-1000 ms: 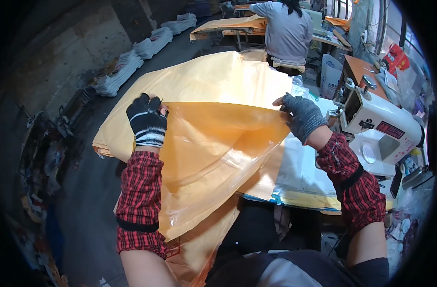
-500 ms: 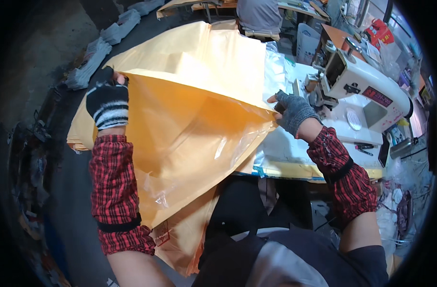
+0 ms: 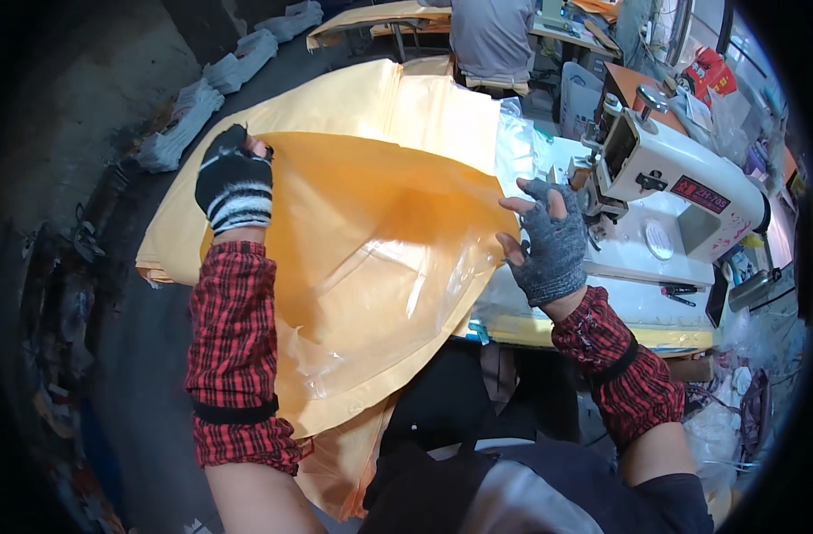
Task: The recorder is sewing the edges of large yellow plastic bags using an industrial sewing machine.
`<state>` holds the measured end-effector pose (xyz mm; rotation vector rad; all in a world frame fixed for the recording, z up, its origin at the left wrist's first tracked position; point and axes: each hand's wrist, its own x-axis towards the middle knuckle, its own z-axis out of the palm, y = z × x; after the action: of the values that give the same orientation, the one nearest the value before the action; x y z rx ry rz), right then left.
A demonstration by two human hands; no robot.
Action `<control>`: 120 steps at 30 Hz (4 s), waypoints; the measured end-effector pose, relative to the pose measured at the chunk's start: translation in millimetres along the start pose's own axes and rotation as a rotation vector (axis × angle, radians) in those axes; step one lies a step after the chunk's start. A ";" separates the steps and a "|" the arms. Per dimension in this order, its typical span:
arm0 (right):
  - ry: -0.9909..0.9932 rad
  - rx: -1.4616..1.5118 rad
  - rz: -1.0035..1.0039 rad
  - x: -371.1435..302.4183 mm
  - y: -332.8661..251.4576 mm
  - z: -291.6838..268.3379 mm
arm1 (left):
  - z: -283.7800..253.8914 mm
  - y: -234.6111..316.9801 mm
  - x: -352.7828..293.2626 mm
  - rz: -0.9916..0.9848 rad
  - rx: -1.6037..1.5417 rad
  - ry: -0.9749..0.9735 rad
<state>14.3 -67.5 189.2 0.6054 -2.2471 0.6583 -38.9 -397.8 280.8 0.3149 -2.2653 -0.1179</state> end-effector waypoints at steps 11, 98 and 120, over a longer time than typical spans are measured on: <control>-0.170 -0.238 0.057 41.3 29.6 18.9 | -4.8 5.5 5.3 0.053 0.034 -0.042; -0.297 -0.032 -0.046 -16.5 -4.2 -37.4 | 23.7 48.1 -242.6 0.168 -0.372 -0.335; -0.527 -0.053 0.098 -71.0 11.9 -39.0 | -25.1 -55.1 -101.8 0.021 -0.078 -0.265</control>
<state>72.1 -18.7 158.0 0.7084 -2.7875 0.5260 54.3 -423.6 212.3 0.2460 -2.5176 -0.2490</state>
